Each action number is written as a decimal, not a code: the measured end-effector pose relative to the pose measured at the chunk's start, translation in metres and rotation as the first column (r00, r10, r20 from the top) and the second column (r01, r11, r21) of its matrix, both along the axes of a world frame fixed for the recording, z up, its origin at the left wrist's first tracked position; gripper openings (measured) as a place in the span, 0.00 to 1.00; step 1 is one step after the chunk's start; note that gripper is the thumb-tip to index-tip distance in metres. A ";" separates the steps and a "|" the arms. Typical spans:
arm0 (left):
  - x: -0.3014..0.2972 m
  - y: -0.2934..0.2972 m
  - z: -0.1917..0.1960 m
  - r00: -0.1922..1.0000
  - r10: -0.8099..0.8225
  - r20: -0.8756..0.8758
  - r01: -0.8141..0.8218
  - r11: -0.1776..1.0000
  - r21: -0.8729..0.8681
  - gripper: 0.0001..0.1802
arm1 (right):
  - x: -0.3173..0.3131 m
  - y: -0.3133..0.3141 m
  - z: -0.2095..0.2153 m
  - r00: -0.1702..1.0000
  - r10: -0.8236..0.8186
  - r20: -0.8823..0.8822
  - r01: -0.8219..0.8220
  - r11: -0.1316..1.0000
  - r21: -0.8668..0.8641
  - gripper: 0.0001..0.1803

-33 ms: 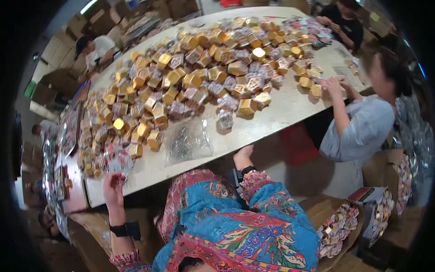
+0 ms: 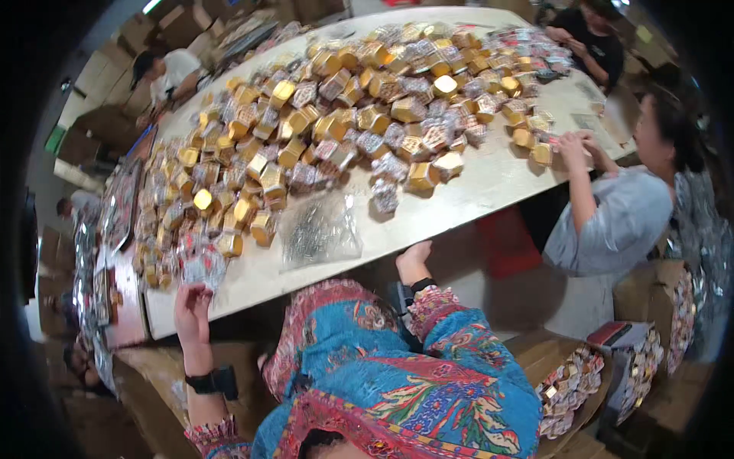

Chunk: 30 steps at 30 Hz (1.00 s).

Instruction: Assembling and organizing small decorative gold and red boxes in a factory setting.

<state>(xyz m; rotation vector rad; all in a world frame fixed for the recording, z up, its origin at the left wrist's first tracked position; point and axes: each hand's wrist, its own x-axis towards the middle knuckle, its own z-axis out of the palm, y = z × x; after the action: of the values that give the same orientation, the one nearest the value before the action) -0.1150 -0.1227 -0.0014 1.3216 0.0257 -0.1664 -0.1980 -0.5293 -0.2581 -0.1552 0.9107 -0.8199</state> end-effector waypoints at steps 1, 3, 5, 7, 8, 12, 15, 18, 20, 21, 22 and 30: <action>-0.011 -0.003 -0.001 0.998 0.040 -0.045 -0.042 0.999 -0.031 0.11 | -0.004 0.002 0.008 0.992 0.051 -0.115 -0.050 0.999 0.016 0.22; -0.023 -0.008 -0.013 0.986 0.107 -0.127 -0.116 0.991 -0.067 0.11 | -0.011 0.002 0.006 0.966 0.093 -0.242 -0.101 0.995 -0.019 0.22; -0.033 -0.014 -0.025 0.972 0.163 -0.172 -0.182 0.978 -0.103 0.11 | -0.015 0.000 0.000 0.887 0.340 -0.311 -0.319 0.940 0.119 0.21; -0.039 -0.016 -0.028 0.969 0.128 -0.213 -0.163 0.974 -0.157 0.10 | -0.018 0.003 -0.005 0.864 0.343 -0.370 -0.351 0.935 0.048 0.20; -0.042 -0.017 -0.029 0.965 0.137 -0.224 -0.177 0.969 -0.170 0.10 | -0.018 -0.001 -0.007 0.853 0.339 -0.396 -0.351 0.935 0.044 0.20; -0.050 -0.015 -0.011 0.960 0.227 -0.161 -0.246 0.962 -0.113 0.08 | -0.021 -0.006 0.006 0.903 0.293 -0.314 -0.309 0.951 0.000 0.21; -0.055 -0.009 0.000 0.952 0.268 -0.151 -0.288 0.949 -0.130 0.09 | -0.027 -0.002 0.025 0.904 0.301 -0.305 -0.333 0.941 -0.059 0.24; -0.052 -0.015 0.011 0.945 0.285 -0.158 -0.309 0.938 -0.159 0.09 | -0.035 -0.005 0.029 0.904 0.348 -0.249 -0.385 0.915 -0.121 0.23; -0.045 -0.023 0.019 0.958 0.256 -0.131 -0.273 0.952 -0.136 0.09 | -0.035 -0.008 0.024 0.836 0.374 -0.401 -0.502 0.816 -0.287 0.20; -0.042 -0.027 0.022 0.971 0.220 -0.098 -0.233 0.961 -0.148 0.10 | -0.036 -0.006 0.027 0.842 0.371 -0.392 -0.509 0.788 -0.346 0.19; -0.038 -0.031 0.026 0.968 0.231 -0.095 -0.245 0.956 -0.163 0.10 | -0.037 -0.006 0.025 0.824 0.378 -0.421 -0.527 0.785 -0.326 0.18; 0.006 -0.036 0.052 0.983 0.182 -0.039 -0.185 0.976 -0.111 0.10 | -0.046 -0.011 0.020 0.726 0.539 -0.428 -0.671 0.691 -0.268 0.20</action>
<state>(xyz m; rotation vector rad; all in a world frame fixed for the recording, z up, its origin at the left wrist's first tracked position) -0.1093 -0.1592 0.0505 1.1953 0.1601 -0.0294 -0.2438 -0.5399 -0.2385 -0.9470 0.8913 -0.3295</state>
